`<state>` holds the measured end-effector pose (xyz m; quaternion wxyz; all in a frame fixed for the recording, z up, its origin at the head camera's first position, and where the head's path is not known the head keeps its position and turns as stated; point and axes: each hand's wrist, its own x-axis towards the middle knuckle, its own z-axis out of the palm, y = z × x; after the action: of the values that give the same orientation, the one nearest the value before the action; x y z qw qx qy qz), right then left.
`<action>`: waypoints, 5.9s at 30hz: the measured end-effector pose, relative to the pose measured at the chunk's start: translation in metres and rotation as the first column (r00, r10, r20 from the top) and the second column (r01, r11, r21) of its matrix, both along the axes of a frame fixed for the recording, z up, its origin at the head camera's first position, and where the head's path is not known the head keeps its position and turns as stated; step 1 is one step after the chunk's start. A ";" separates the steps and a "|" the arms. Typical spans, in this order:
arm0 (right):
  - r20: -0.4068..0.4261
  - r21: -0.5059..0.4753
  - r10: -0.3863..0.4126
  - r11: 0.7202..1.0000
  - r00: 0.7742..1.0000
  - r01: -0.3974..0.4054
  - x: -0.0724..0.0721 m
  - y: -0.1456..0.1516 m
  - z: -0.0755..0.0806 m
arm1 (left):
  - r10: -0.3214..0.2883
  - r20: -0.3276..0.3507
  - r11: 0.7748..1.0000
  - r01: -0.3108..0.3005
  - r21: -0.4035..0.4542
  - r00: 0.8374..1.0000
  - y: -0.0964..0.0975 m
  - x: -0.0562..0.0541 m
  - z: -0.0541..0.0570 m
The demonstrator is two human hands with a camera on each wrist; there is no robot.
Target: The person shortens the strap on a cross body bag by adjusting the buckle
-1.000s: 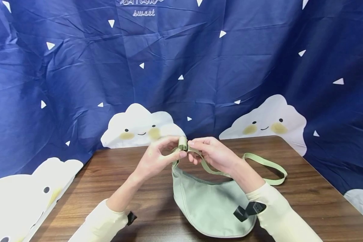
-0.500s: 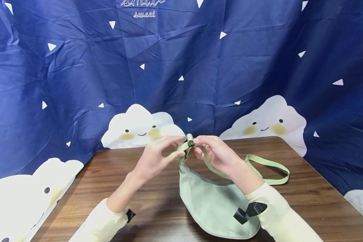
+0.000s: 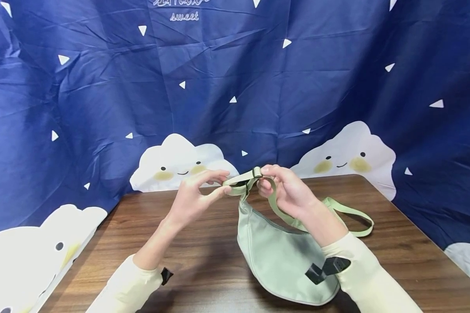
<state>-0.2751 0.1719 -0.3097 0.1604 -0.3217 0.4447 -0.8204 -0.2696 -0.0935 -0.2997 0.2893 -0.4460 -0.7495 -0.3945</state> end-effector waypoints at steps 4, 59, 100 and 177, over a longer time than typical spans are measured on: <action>-0.037 0.126 -0.175 0.976 0.984 0.178 0.006 -0.005 0.001 | -0.021 -0.006 0.999 0.021 -0.043 1.000 0.003 0.002 0.000; -0.187 0.319 -0.185 0.918 0.965 0.237 0.016 -0.024 -0.005 | -0.076 0.024 0.996 0.075 0.056 0.997 0.014 0.013 -0.004; -0.146 0.287 0.032 0.958 0.989 0.011 -0.004 -0.010 -0.012 | -0.105 0.042 0.993 0.102 0.065 0.994 0.015 0.013 -0.005; -0.021 -0.078 0.078 0.994 0.997 -0.079 0.009 0.007 0.013 | -0.031 0.254 0.999 0.037 -0.021 0.967 0.017 0.001 -0.013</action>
<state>-0.2656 0.1790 -0.2968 0.1757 -0.3524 0.4005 -0.8274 -0.2681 -0.0769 -0.3131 0.1787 -0.4085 -0.7776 -0.4433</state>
